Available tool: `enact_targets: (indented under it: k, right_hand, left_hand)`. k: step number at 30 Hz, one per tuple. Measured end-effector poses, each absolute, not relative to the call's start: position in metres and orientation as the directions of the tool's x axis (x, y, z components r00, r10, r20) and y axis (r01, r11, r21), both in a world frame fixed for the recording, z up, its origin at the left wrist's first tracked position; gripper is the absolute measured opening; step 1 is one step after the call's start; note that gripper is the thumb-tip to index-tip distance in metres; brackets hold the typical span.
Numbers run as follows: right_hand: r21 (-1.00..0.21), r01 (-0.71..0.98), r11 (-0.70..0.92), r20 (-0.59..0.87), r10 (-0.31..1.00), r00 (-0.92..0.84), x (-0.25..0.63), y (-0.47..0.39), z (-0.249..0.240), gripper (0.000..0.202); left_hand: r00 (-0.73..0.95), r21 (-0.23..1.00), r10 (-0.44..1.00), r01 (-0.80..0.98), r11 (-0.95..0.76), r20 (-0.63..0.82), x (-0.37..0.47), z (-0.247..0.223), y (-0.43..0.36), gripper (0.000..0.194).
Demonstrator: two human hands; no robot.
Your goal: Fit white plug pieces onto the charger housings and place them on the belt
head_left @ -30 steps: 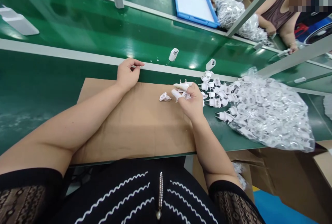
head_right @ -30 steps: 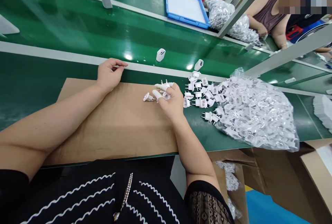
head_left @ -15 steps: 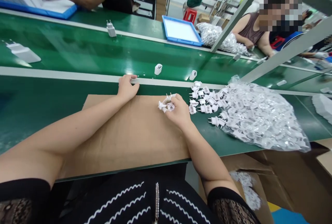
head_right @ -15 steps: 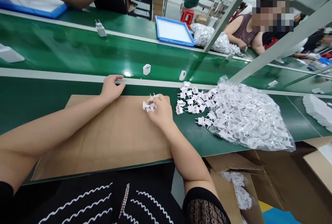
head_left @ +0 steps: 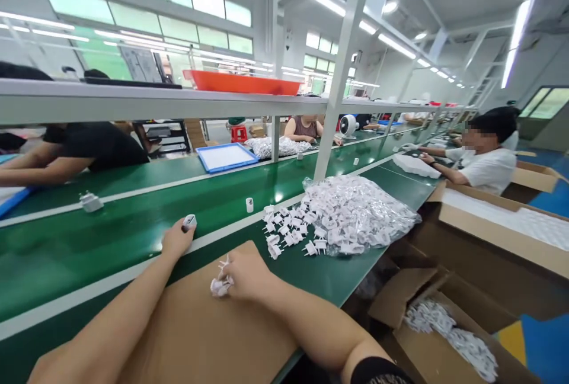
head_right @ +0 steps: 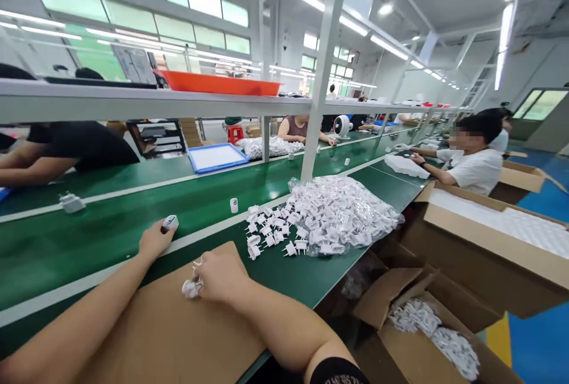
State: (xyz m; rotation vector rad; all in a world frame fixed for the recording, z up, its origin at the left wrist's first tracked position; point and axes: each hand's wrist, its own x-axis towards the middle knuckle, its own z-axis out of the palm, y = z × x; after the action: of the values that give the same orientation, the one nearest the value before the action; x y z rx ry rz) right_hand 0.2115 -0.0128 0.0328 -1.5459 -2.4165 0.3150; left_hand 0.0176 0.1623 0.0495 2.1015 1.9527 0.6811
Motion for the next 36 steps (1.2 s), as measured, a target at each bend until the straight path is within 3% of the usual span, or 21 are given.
enact_targets:
  k: [2, 5, 7, 9, 14, 20, 24, 29, 32, 36]
  right_hand:
    - [-0.380, 0.825, 0.418, 0.133, 0.908, -0.398, 0.210, -0.010, 0.028, 0.034]
    - [-0.628, 0.690, 0.360, 0.271, 0.932, -0.240, 0.211, -0.002, 0.025, 0.027]
    - [-0.850, 0.469, 0.239, 0.285, 0.958, 0.027, 0.216, 0.002, 0.029, 0.024]
    - [-0.991, 0.077, 0.110, 0.123, 0.975, 0.183, 0.224, 0.006, 0.035, 0.030]
    - [-0.996, -0.055, -0.068, -0.072, 0.995, 0.067, 0.235, 0.016, 0.039, 0.043]
    - [-0.991, -0.036, -0.125, -0.125, 0.992, -0.020, 0.229, 0.003, 0.043, 0.041]
    - [-0.991, -0.025, -0.131, -0.129, 0.990, -0.048, 0.222, -0.005, 0.046, 0.039]
    - [-0.993, 0.071, -0.094, -0.101, 0.990, -0.098, 0.208, -0.018, 0.042, 0.030]
    - [-0.992, 0.128, -0.010, -0.024, 0.994, -0.110, 0.205, -0.025, 0.042, 0.027]
    - [-0.967, 0.229, 0.115, 0.112, 0.993, -0.027, 0.205, -0.028, 0.042, 0.027]
  left_hand:
    - [0.004, 0.461, 0.978, 0.882, -0.102, 0.207, 0.020, 0.048, 0.159, 0.056]
    - [0.036, 0.509, 0.978, 0.850, -0.138, 0.206, 0.021, 0.046, 0.148, 0.054]
    - [0.100, 0.552, 0.977, 0.812, -0.189, 0.187, 0.020, 0.041, 0.133, 0.055]
    - [0.164, 0.604, 0.975, 0.765, -0.223, 0.152, 0.017, 0.031, 0.109, 0.055]
    - [0.300, 0.704, 0.943, 0.638, -0.311, 0.144, 0.010, 0.007, 0.026, 0.053]
    - [0.275, 0.752, 0.943, 0.576, -0.320, 0.189, 0.005, -0.001, -0.025, 0.042]
    - [0.208, 0.804, 0.921, 0.449, -0.390, 0.330, 0.004, 0.001, -0.029, 0.056]
    - [0.259, 0.749, 0.822, 0.340, -0.569, 0.507, 0.006, 0.013, -0.034, 0.045]
    - [0.191, 0.862, 0.883, 0.207, -0.463, 0.429, 0.007, 0.017, -0.033, 0.037]
    - [-0.011, 0.981, 0.981, -0.002, -0.194, 0.194, 0.008, 0.020, -0.028, 0.047]
